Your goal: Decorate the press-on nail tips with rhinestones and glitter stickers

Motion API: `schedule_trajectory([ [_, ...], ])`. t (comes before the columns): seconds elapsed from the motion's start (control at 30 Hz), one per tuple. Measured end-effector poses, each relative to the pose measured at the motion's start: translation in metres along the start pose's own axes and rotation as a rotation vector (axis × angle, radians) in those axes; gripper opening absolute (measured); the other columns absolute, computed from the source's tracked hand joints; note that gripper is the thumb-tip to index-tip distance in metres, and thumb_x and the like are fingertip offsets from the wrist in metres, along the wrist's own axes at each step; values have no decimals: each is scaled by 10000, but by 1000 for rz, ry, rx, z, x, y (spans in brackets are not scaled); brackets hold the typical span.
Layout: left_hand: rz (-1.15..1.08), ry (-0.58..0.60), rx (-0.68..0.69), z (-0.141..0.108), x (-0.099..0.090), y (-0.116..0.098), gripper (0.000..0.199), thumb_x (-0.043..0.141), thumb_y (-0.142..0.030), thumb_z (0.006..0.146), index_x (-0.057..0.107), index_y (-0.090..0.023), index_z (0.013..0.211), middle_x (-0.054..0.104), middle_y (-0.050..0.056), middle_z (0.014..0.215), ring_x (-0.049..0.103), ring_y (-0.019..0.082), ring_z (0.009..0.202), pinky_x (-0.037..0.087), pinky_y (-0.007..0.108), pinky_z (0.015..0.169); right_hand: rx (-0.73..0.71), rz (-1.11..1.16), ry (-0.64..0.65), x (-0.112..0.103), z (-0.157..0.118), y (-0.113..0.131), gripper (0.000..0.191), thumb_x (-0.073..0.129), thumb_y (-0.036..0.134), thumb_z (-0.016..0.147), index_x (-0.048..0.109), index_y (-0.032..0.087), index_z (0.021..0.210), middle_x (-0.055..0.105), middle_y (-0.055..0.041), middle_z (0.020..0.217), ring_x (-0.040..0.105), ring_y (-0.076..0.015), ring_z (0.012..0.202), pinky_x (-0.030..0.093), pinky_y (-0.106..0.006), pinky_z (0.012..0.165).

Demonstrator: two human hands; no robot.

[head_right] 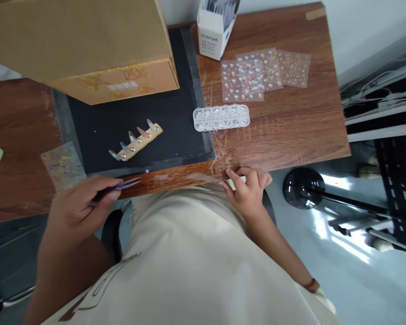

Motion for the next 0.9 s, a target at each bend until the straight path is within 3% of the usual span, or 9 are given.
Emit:
schedule_trajectory([
  [0.2,-52,2,-30,-1,0,2,171,561,-240,949,608,-237,1114,690,1,929,638,137,743,476,239,652,78,123,57,8,-3,-5,155,688,350,824,728,326,972,606,-26,914,540,-210,897,290,-426,852],
  [0.37,-43,9,-62,-8,-5,3,158,552,-254,958,614,-245,1103,703,-4,961,655,142,792,498,244,712,145,362,31,-2,0,-6,33,709,264,788,710,291,808,635,3,808,583,-207,818,338,-475,869],
  [0.47,-5,-62,-174,-20,-22,25,172,568,-297,952,635,-264,1107,721,-14,981,664,159,832,520,265,747,229,588,4,-12,8,-12,51,661,293,826,638,271,786,618,0,761,602,-209,780,439,-454,809],
  [0.6,179,-317,-383,-36,-65,77,255,605,-350,928,652,-217,1141,735,14,1034,670,194,900,530,311,799,364,838,-16,-20,29,-23,99,535,321,921,563,254,853,583,-3,726,579,-172,660,487,-357,634],
  [0.67,291,-304,-422,-33,-70,96,250,597,-366,924,652,-212,1113,732,2,946,651,188,830,490,279,706,446,978,55,-14,43,-23,136,555,346,918,595,239,843,590,-9,710,555,-155,625,460,-321,585],
  [0.77,427,-218,-473,-22,-63,117,247,533,-386,950,646,-190,1048,672,17,800,572,195,700,362,271,599,562,1192,273,5,57,-6,255,603,423,893,645,211,758,615,-23,676,535,-140,593,419,-288,527],
  [0.9,423,-228,-443,-10,-49,124,223,534,-380,943,627,-177,933,624,42,806,546,219,790,389,324,686,544,1236,476,18,66,33,386,594,476,892,664,183,650,566,5,553,472,-100,486,371,-240,454],
])
Point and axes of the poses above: each hand's wrist, its own z-axis towards the middle knuckle, its own x-axis out of the palm, y = z × x, the point moved 10 cm from there along z, towards the middle knuckle
